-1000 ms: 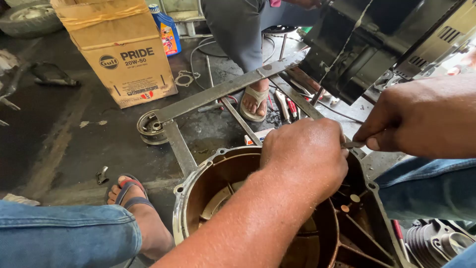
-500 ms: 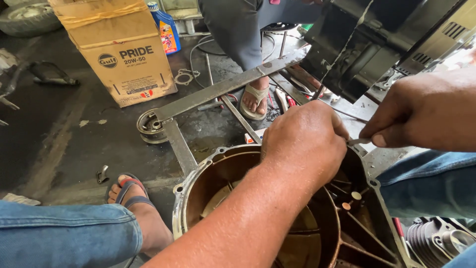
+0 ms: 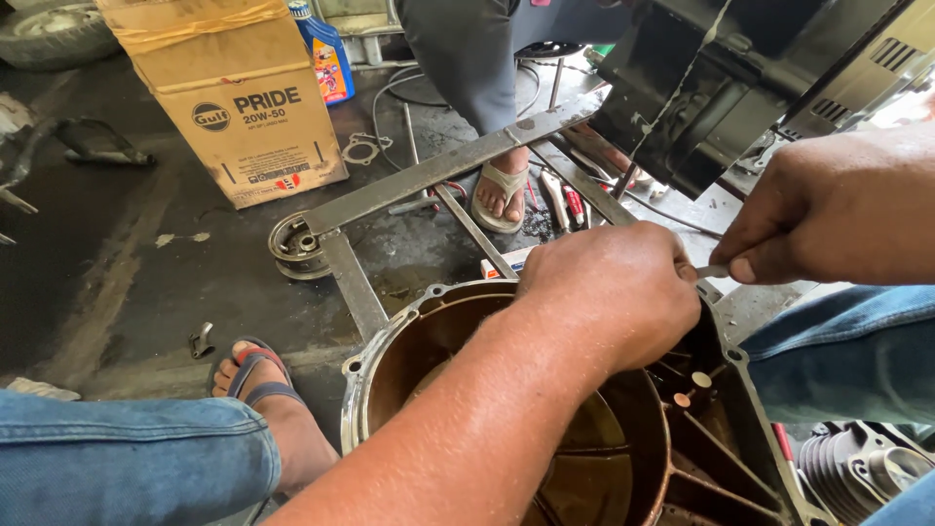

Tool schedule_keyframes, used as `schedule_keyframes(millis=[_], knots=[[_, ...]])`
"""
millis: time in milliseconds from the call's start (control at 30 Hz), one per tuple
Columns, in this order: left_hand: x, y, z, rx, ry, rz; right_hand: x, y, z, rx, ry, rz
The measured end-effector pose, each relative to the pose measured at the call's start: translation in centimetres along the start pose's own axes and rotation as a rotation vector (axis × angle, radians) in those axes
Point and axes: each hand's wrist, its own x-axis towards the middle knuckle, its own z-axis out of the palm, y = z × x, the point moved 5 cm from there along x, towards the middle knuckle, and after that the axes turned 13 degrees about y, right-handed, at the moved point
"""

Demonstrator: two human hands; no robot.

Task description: Measure engine components with a feeler gauge and inspect interior parts.

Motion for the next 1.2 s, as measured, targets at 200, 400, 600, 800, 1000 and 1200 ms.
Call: schedule_keyframes(millis=[200,400,600,800,1000,1200], knots=[[0.0,-0.2,0.5,0.029,0.025,0.022,-3.4,-3.4,-3.1,-0.152,-0.026,0.132],[-0.1,-0.6,-0.3,-0.022,-0.008,0.003,-0.2,-0.3,-0.7,-0.114,0.060,0.050],[1.3,-1.4,0.9,-0.037,-0.027,0.042,0.4,-0.1,-0.3,-0.156,0.093,0.029],[-0.1,-0.8,0.0,-0.103,0.058,0.001,-1.4,-2.6,-1.8,-0.313,0.029,0.034],[0.4,-1.4,0.4,-0.138,0.215,0.124,-3.4,-6.3,-3.7,-0.508,-0.026,-0.110],[0.7,-1.7,0.3,-0.179,0.267,0.079,-1.0,-5.8,-3.4,-0.519,-0.031,-0.357]])
